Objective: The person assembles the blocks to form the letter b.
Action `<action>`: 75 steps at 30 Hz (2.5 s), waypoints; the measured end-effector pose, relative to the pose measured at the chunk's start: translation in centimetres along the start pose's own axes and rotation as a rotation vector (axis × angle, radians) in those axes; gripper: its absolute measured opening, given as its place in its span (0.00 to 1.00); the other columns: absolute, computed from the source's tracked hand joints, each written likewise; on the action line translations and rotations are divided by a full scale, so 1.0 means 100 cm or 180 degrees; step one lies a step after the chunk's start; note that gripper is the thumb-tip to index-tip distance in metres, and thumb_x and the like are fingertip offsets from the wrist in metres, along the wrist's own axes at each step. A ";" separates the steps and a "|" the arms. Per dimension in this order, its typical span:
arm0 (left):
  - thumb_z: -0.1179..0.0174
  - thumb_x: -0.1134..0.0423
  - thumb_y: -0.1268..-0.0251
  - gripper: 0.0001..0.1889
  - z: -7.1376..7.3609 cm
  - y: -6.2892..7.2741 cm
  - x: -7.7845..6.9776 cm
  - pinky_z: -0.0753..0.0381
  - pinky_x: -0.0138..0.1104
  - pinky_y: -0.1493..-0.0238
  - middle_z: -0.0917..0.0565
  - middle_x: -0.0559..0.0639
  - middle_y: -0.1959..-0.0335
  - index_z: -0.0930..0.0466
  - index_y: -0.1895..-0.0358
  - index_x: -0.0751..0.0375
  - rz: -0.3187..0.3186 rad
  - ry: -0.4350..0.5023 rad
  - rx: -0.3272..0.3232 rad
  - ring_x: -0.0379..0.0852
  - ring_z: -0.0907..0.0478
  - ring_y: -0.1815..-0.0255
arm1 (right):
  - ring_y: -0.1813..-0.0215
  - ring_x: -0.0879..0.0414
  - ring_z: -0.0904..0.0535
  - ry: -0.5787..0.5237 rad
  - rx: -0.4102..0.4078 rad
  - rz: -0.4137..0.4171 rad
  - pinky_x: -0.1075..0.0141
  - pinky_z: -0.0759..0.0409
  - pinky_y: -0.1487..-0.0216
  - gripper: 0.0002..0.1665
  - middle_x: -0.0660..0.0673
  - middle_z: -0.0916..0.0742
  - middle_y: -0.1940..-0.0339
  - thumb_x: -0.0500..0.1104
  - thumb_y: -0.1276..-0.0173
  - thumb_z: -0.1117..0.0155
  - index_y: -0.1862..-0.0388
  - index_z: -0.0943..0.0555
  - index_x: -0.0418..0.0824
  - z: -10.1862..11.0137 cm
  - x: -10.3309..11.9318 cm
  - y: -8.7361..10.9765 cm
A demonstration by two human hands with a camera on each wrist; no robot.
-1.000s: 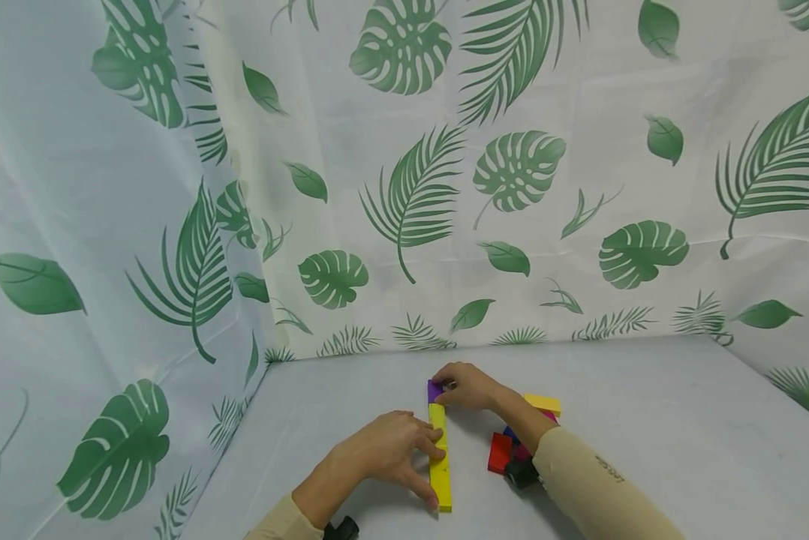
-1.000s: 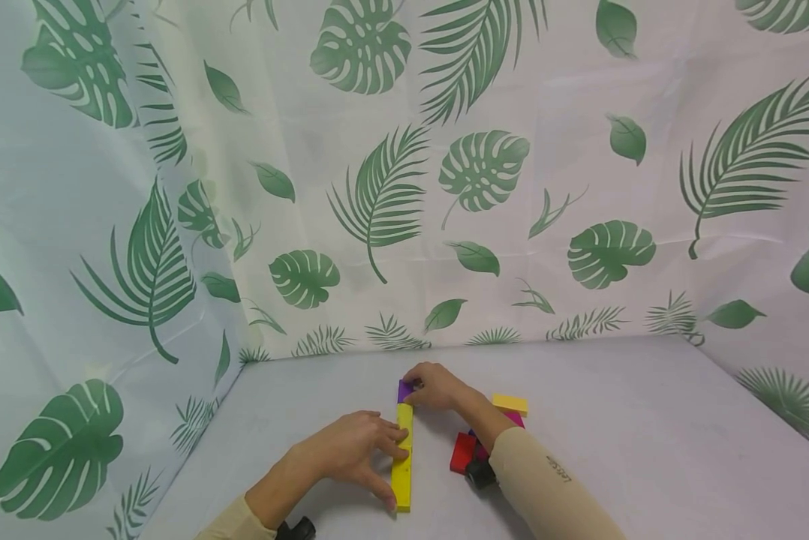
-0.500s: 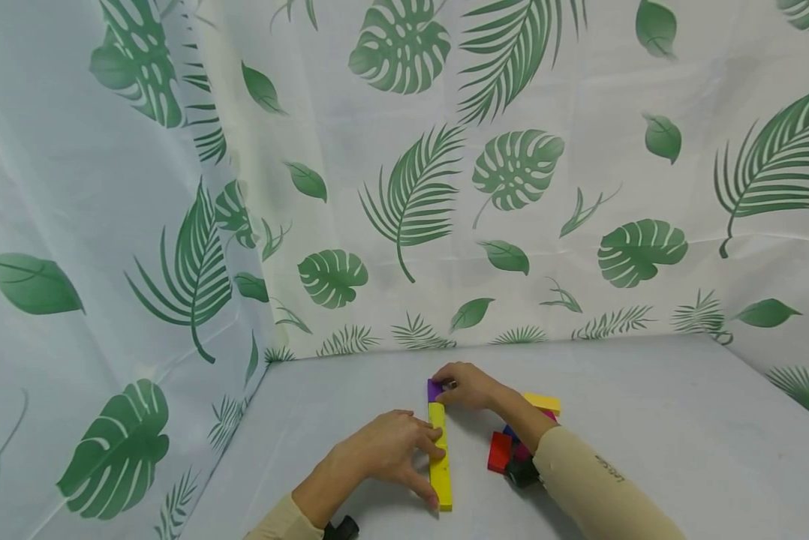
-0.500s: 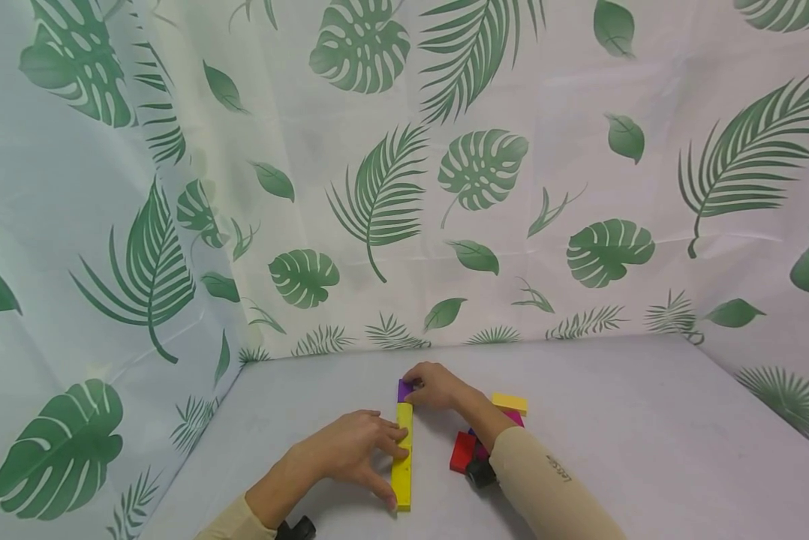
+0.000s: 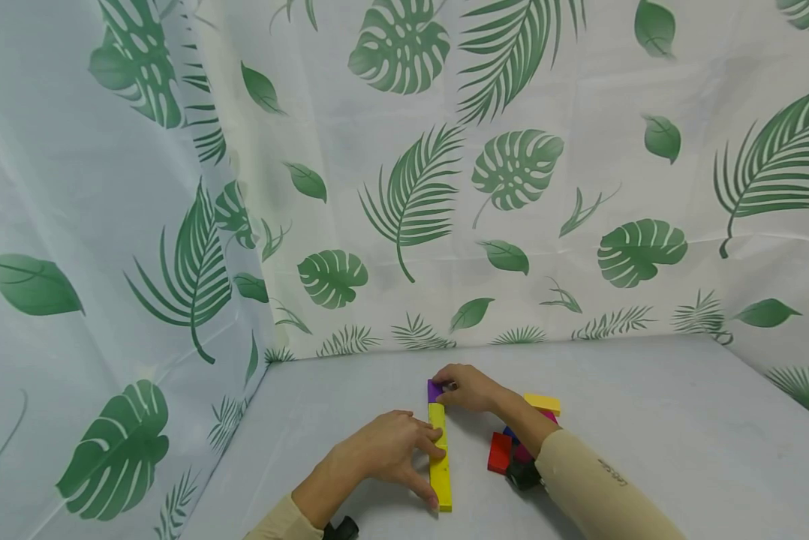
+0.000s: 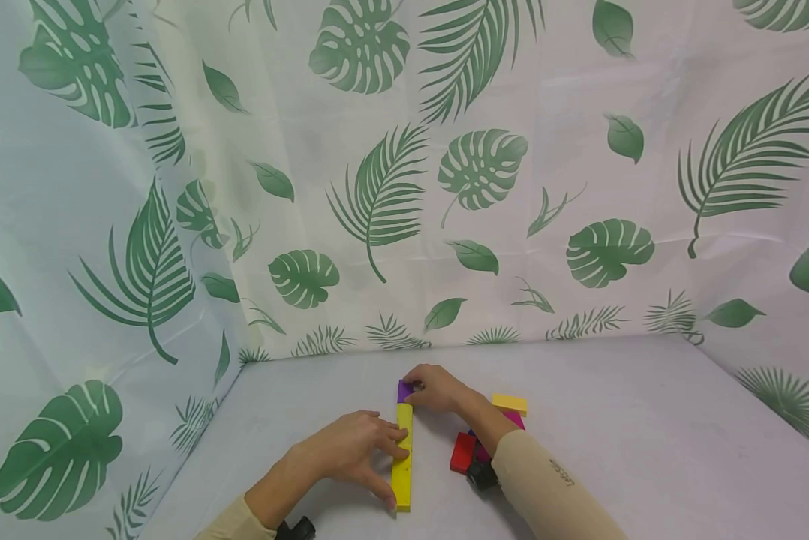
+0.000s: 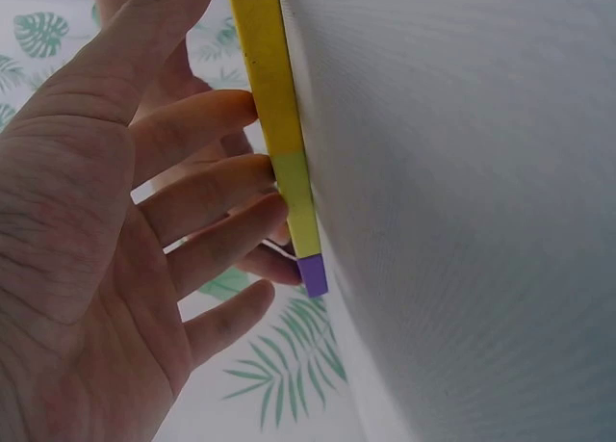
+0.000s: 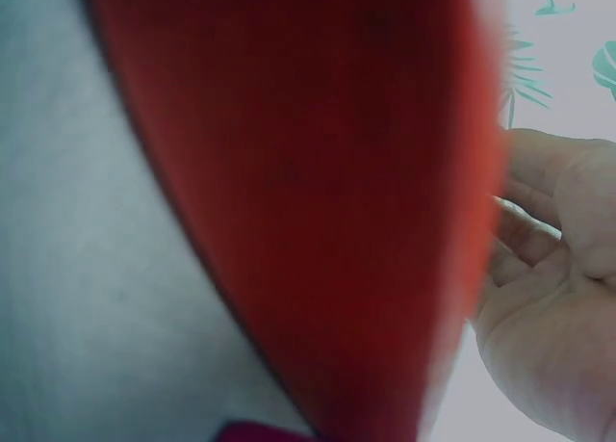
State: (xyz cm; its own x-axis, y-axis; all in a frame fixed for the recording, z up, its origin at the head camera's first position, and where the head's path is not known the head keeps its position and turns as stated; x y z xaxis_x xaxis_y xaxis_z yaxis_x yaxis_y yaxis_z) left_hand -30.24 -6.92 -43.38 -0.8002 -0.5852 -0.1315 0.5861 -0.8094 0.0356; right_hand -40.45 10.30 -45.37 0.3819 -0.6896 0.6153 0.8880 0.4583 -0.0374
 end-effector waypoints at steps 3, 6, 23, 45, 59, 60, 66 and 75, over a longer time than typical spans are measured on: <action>0.28 0.24 0.55 0.38 -0.001 -0.001 0.001 0.31 0.47 0.22 0.19 0.39 0.31 0.14 0.39 0.35 -0.0003 0.0007 0.0007 0.34 0.26 0.28 | 0.35 0.44 0.20 0.0030 0.0010 0.0023 0.45 0.21 0.31 0.24 0.40 0.16 0.35 0.43 0.29 0.28 0.37 0.17 0.38 0.000 0.001 0.002; 0.29 0.24 0.54 0.37 -0.002 -0.002 0.001 0.31 0.47 0.22 0.19 0.39 0.31 0.14 0.39 0.35 -0.0014 -0.0010 0.0022 0.34 0.25 0.28 | 0.31 0.40 0.22 0.0037 -0.0013 0.0063 0.43 0.23 0.29 0.25 0.38 0.18 0.32 0.44 0.29 0.28 0.35 0.17 0.38 0.003 0.004 0.006; 0.28 0.24 0.55 0.38 -0.002 -0.002 0.000 0.29 0.46 0.23 0.19 0.39 0.32 0.14 0.39 0.35 -0.0019 -0.0010 0.0014 0.33 0.24 0.29 | 0.29 0.38 0.23 -0.0331 -0.0465 0.0406 0.34 0.27 0.29 0.23 0.41 0.18 0.31 0.47 0.23 0.36 0.32 0.20 0.45 0.041 0.010 0.033; 0.28 0.23 0.56 0.39 -0.001 -0.003 0.002 0.31 0.46 0.22 0.19 0.38 0.31 0.14 0.39 0.34 0.0085 0.0033 0.0090 0.33 0.25 0.28 | 0.34 0.40 0.19 -0.0355 -0.0365 0.0380 0.42 0.18 0.34 0.25 0.42 0.15 0.35 0.51 0.23 0.35 0.31 0.20 0.45 0.054 0.007 0.054; 0.28 0.24 0.55 0.38 0.000 -0.002 0.000 0.30 0.45 0.22 0.20 0.39 0.31 0.15 0.38 0.35 0.0055 0.0008 0.0071 0.34 0.25 0.29 | 0.40 0.48 0.17 -0.0264 -0.0388 0.0285 0.49 0.15 0.38 0.26 0.43 0.13 0.39 0.54 0.23 0.35 0.32 0.19 0.44 0.075 -0.022 0.064; 0.28 0.24 0.55 0.38 0.000 -0.002 0.000 0.31 0.45 0.22 0.20 0.39 0.31 0.15 0.38 0.35 0.0053 0.0014 0.0067 0.33 0.25 0.29 | 0.40 0.48 0.17 -0.0264 -0.0387 0.0261 0.50 0.15 0.39 0.26 0.43 0.13 0.39 0.54 0.24 0.35 0.32 0.19 0.44 0.076 -0.025 0.064; 0.28 0.24 0.55 0.38 0.001 -0.002 0.001 0.31 0.45 0.22 0.20 0.39 0.31 0.15 0.38 0.35 0.0060 0.0023 0.0074 0.33 0.25 0.29 | 0.41 0.49 0.18 -0.0298 -0.0356 0.0136 0.56 0.14 0.42 0.26 0.41 0.13 0.39 0.54 0.24 0.34 0.33 0.19 0.44 0.080 -0.037 0.064; 0.27 0.25 0.55 0.38 -0.002 -0.002 0.002 0.32 0.46 0.21 0.20 0.38 0.30 0.15 0.38 0.34 0.0060 0.0025 0.0084 0.33 0.25 0.28 | 0.43 0.49 0.18 -0.0264 -0.0168 -0.0137 0.54 0.14 0.45 0.28 0.38 0.13 0.42 0.52 0.28 0.30 0.34 0.19 0.40 0.084 -0.056 0.067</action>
State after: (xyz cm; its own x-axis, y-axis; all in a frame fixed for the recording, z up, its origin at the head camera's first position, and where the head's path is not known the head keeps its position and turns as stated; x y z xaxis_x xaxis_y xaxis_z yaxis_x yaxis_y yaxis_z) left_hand -30.52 -6.85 -43.58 -0.7879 -0.6001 -0.1382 0.5975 -0.7993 0.0643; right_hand -38.79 21.92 -42.44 0.3226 -0.6582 0.6802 0.9162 0.3976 -0.0498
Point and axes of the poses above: each hand's wrist, its own y-axis away from the middle knuckle, its own z-axis out of the back of the hand, x = y × z, the point moved 4 cm from there along -y, towards the middle knuckle
